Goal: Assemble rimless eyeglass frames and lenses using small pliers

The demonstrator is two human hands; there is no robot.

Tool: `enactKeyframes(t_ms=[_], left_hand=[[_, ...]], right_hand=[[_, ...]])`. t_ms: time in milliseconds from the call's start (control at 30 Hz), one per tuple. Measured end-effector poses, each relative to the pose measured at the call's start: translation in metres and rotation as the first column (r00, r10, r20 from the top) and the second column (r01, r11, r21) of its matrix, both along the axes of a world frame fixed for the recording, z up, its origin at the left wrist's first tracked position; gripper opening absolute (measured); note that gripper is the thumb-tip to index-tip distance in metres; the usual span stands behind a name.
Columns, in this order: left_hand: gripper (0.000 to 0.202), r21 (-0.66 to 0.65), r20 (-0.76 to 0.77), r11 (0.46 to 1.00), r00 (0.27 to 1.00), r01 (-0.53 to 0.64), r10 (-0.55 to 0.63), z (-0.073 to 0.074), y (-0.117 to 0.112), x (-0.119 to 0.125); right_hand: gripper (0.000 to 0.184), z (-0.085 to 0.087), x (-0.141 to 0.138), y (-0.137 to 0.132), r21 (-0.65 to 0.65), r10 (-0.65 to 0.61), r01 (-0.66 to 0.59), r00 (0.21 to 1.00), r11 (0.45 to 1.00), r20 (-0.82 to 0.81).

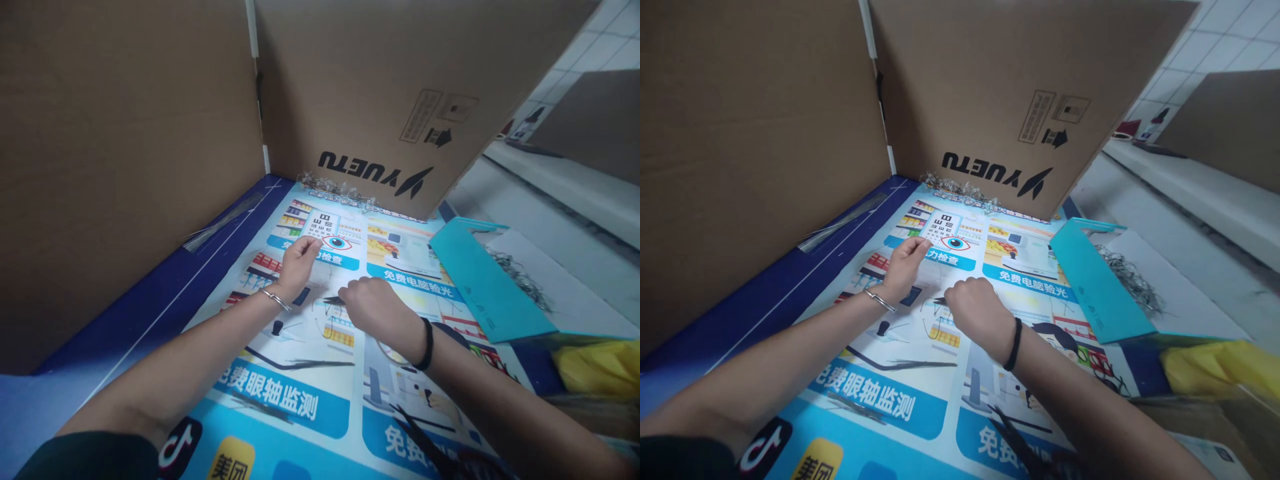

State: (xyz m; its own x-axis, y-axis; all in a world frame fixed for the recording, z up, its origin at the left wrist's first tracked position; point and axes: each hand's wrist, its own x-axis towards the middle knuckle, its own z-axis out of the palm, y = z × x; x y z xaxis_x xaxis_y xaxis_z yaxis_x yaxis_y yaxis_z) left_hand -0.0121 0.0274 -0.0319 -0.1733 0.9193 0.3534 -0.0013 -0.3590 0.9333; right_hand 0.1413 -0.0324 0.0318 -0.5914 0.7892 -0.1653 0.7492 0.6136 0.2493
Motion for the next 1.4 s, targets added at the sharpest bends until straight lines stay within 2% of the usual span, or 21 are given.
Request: enactKeyframes(t_ms=[133, 300, 600, 867, 1033, 1167, 1267, 1400], left_hand=[[0.020, 0.007, 0.020, 1.000, 0.999, -0.028, 0.028, -0.002, 0.002, 0.000], [0.022, 0.000, 0.030, 1.000, 0.999, -0.027, 0.027, -0.002, 0.002, 0.001], [0.021, -0.053, 0.015, 0.999, 1.000, 0.013, -0.012, 0.003, -0.003, 0.000], [0.021, -0.111, 0.010, 0.981, 0.987, 0.159, -0.159, 0.004, -0.008, 0.005], [0.022, -0.162, -0.044, 0.953, 0.963, 0.257, -0.267, 0.011, -0.014, 0.007], [0.023, -0.194, -0.082, 0.926, 0.936, 0.323, -0.343, 0.018, -0.018, 0.007], [0.024, -0.213, -0.075, 0.897, 0.909, 0.388, -0.410, 0.023, -0.020, 0.007], [0.022, -0.241, -0.002, 0.823, 0.847, 0.515, -0.531, 0.025, -0.022, 0.008]], right_hand=[[0.021, -0.003, -0.004, -0.011, 0.054, 0.004, -0.004, 1.000, 0.999, 0.003], [0.019, -0.006, -0.004, -0.016, 0.063, -0.014, 0.014, 1.000, 0.998, 0.008], [0.016, -0.003, 0.014, -0.016, 0.043, -0.056, 0.060, 0.995, 0.997, -0.083], [0.015, -0.001, 0.033, -0.014, 0.054, -0.184, 0.200, 0.957, 0.978, -0.223], [0.017, -0.002, 0.038, -0.010, 0.030, -0.228, 0.247, 0.928, 0.968, -0.294], [0.016, -0.001, 0.043, -0.006, 0.069, -0.284, 0.315, 0.916, 0.947, -0.283], [0.016, 0.001, 0.048, -0.004, 0.107, -0.303, 0.344, 0.910, 0.933, -0.282], [0.018, 0.003, 0.052, -0.002, 0.171, -0.329, 0.379, 0.907, 0.909, -0.263]])
